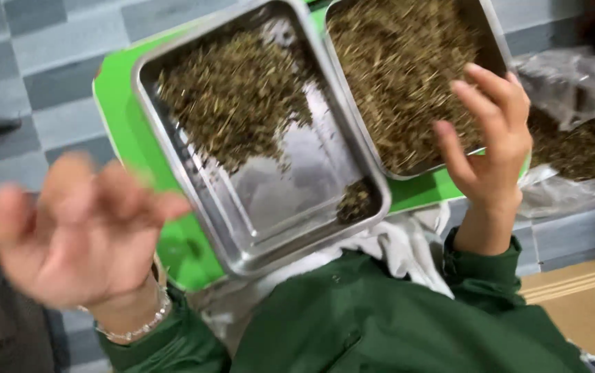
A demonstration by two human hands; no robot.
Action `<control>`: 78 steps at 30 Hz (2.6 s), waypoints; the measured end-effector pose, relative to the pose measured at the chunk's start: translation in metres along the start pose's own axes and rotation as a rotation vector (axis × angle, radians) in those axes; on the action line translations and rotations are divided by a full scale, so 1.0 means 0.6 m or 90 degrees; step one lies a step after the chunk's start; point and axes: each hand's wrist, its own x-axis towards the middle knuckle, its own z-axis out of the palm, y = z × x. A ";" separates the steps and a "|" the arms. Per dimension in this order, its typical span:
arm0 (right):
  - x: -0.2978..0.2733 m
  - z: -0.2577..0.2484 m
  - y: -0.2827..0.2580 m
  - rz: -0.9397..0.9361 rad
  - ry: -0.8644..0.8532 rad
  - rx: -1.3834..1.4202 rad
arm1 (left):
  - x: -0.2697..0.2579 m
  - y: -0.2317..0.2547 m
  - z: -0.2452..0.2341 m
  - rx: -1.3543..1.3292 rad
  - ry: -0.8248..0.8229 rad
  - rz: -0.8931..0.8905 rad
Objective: Sorting dried tea leaves by hand to remove stems and debris
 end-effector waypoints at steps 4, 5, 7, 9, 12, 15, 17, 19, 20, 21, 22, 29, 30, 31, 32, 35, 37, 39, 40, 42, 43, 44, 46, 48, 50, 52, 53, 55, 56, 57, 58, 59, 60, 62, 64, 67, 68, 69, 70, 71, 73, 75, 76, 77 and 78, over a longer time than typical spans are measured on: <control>0.020 0.057 -0.035 -0.095 -0.138 -0.028 | -0.115 0.011 -0.006 -0.017 0.036 0.013; 0.028 0.072 -0.053 -0.154 -0.175 -0.029 | -0.133 0.004 -0.010 -0.019 0.032 0.059; 0.039 0.105 -0.083 -0.216 -0.214 -0.029 | -0.162 -0.014 -0.013 -0.020 0.029 0.109; 0.043 0.144 -0.106 -0.259 -0.329 0.020 | -0.184 -0.036 -0.012 -0.039 0.115 0.173; 0.043 0.183 -0.142 -0.308 -0.422 -0.053 | -0.179 -0.078 -0.040 -0.125 0.026 0.105; 0.027 0.217 -0.169 -0.241 -0.482 -0.175 | -0.249 -0.147 -0.108 -0.066 0.141 0.063; 0.025 0.242 -0.162 -0.249 -0.472 -0.178 | -0.240 -0.152 -0.103 -0.050 0.167 0.073; 0.031 0.258 -0.159 -0.256 -0.457 -0.186 | -0.232 -0.156 -0.098 -0.031 0.185 0.085; 0.038 0.262 -0.159 -0.261 -0.466 -0.181 | -0.230 -0.159 -0.096 -0.009 0.205 0.089; 0.040 0.263 -0.160 -0.264 -0.481 -0.174 | -0.231 -0.164 -0.091 0.010 0.229 0.091; 0.040 0.266 -0.154 -0.263 -0.480 -0.175 | -0.225 -0.166 -0.093 0.011 0.227 0.091; 0.034 0.253 -0.152 -0.299 -0.475 -0.173 | -0.212 -0.181 -0.089 0.114 0.319 0.062; 0.037 0.254 -0.151 -0.303 -0.466 -0.162 | -0.209 -0.181 -0.087 0.128 0.321 0.064; 0.043 0.254 -0.155 -0.303 -0.463 -0.161 | -0.209 -0.181 -0.086 0.131 0.320 0.064; 0.049 0.254 -0.159 -0.315 -0.469 -0.144 | -0.208 -0.181 -0.085 0.146 0.322 0.062; 0.042 0.262 -0.155 -0.338 -0.469 -0.139 | -0.205 -0.185 -0.082 0.166 0.329 0.054; 0.032 0.265 -0.147 -0.355 -0.461 -0.153 | -0.204 -0.189 -0.084 0.174 0.335 0.054; 0.023 0.263 -0.142 -0.346 -0.446 -0.129 | -0.205 -0.193 -0.088 0.173 0.338 0.046; 0.024 0.261 -0.137 -0.348 -0.447 -0.128 | -0.204 -0.194 -0.089 0.173 0.339 0.047; 0.025 0.257 -0.128 -0.370 -0.405 -0.107 | -0.204 -0.197 -0.091 0.168 0.353 0.052; 0.029 0.255 -0.131 -0.370 -0.404 -0.108 | -0.205 -0.196 -0.093 0.168 0.352 0.053; 0.033 0.253 -0.133 -0.362 -0.392 -0.110 | -0.206 -0.196 -0.094 0.168 0.355 0.052; 0.038 0.253 -0.135 -0.352 -0.380 -0.111 | -0.207 -0.197 -0.095 0.168 0.357 0.049; 0.039 0.256 -0.138 -0.345 -0.402 -0.145 | -0.206 -0.197 -0.093 0.181 0.364 0.047; 0.034 0.254 -0.135 -0.341 -0.415 -0.133 | -0.204 -0.198 -0.093 0.187 0.361 0.041; 0.037 0.245 -0.133 -0.343 -0.429 -0.117 | -0.204 -0.200 -0.094 0.193 0.363 0.039; 0.040 0.235 -0.133 -0.335 -0.448 -0.081 | -0.204 -0.201 -0.095 0.190 0.364 0.038; 0.044 0.222 -0.129 -0.330 -0.467 -0.044 | -0.204 -0.202 -0.095 0.189 0.368 0.039; 0.045 0.218 -0.125 -0.303 -0.461 -0.039 | -0.203 -0.203 -0.094 0.190 0.367 0.039; 0.048 0.214 -0.121 -0.275 -0.454 -0.035 | -0.200 -0.203 -0.093 0.192 0.365 0.039; 0.050 0.220 -0.120 -0.278 -0.454 -0.034 | -0.198 -0.204 -0.091 0.193 0.366 0.042; 0.050 0.226 -0.120 -0.271 -0.462 -0.035 | -0.195 -0.204 -0.088 0.202 0.367 0.043; 0.049 0.232 -0.120 -0.264 -0.470 -0.037 | -0.192 -0.204 -0.086 0.212 0.368 0.044; 0.044 0.238 -0.131 -0.286 -0.479 -0.054 | -0.190 -0.204 -0.083 0.218 0.368 0.045; 0.035 0.237 -0.141 -0.308 -0.493 -0.068 | -0.190 -0.205 -0.080 0.222 0.374 0.044; 0.022 0.224 -0.146 -0.355 -0.512 -0.047 | -0.186 -0.207 -0.080 0.226 0.373 0.048; 0.020 0.219 -0.144 -0.357 -0.516 -0.009 | -0.186 -0.208 -0.080 0.227 0.372 0.048; 0.018 0.214 -0.143 -0.359 -0.519 0.029 | -0.186 -0.209 -0.080 0.228 0.373 0.047; 0.022 0.212 -0.139 -0.360 -0.520 0.030 | -0.183 -0.208 -0.078 0.227 0.374 0.048; 0.026 0.210 -0.136 -0.340 -0.506 0.025 | -0.181 -0.207 -0.075 0.241 0.378 0.044; 0.024 0.212 -0.129 -0.321 -0.493 0.021 | -0.173 -0.205 -0.068 0.255 0.382 0.039; 0.012 0.220 -0.121 -0.315 -0.489 -0.043 | -0.163 -0.204 -0.059 0.295 0.387 0.033; 0.011 0.217 -0.123 -0.316 -0.490 -0.042 | -0.154 -0.201 -0.056 0.295 0.389 0.033; 0.009 0.212 -0.124 -0.320 -0.506 -0.007 | -0.145 -0.199 -0.054 0.365 0.379 0.019; 0.008 0.209 -0.125 -0.324 -0.522 0.028 | -0.136 -0.197 -0.051 0.435 0.368 0.004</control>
